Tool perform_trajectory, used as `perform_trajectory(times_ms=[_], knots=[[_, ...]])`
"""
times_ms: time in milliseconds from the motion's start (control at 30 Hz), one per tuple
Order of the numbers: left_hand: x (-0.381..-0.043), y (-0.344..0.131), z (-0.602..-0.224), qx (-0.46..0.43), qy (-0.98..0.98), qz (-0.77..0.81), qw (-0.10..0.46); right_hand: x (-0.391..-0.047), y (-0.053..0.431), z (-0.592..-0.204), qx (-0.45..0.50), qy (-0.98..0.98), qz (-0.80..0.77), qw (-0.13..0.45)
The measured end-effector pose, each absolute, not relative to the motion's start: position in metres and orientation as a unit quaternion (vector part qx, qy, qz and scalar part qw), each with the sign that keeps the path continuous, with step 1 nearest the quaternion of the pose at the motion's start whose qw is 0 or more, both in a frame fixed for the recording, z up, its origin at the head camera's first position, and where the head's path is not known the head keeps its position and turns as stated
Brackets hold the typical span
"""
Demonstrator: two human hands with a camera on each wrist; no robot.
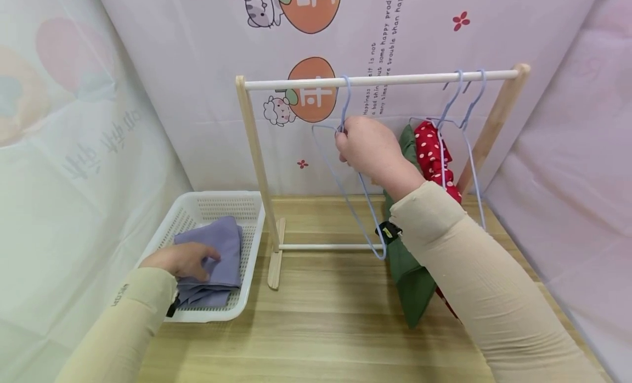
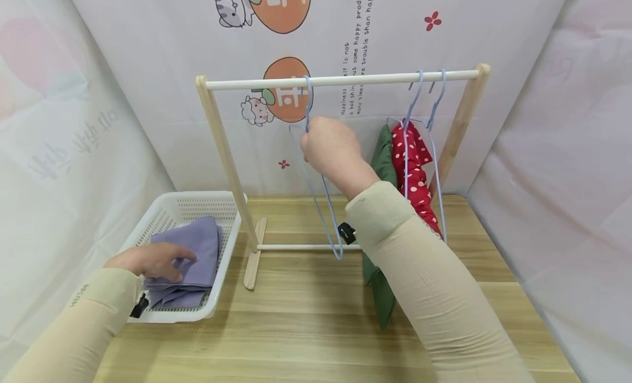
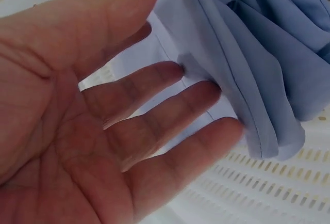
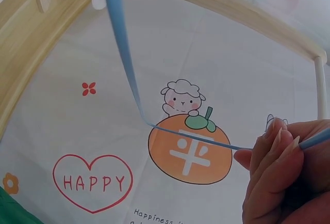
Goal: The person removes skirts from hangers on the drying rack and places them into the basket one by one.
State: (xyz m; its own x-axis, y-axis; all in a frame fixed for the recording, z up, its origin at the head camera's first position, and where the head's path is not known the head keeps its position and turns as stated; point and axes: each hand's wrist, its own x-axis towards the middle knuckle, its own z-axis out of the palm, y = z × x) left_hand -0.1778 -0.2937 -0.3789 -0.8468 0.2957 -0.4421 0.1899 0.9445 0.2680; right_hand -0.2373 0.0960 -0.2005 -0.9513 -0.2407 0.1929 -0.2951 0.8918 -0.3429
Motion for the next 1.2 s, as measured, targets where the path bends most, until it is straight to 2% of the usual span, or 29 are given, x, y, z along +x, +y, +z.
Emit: perform_trajectory(times_ms=[200, 433, 633, 1200], knots=[[-0.182, -0.288, -0.377, 0.144, 0.956, 0.119, 0.225, -0.236, 0.095, -0.202, 0.137, -0.970, 0.185, 0.070], [-0.192, -0.272, -0.368, 0.192, 0.965, 0.145, 0.106, -0.236, 0.093, -0.203, 0.136, -0.970, 0.188, 0.067], [-0.197, -0.252, -0.353, 0.173, 0.969, 0.171, 0.031, -0.236, 0.092, -0.203, 0.137, -0.970, 0.186, 0.070], [-0.210, -0.209, -0.316, 0.103, 0.946, 0.301, -0.060, -0.235, 0.091, -0.201, 0.136, -0.971, 0.182, 0.075]])
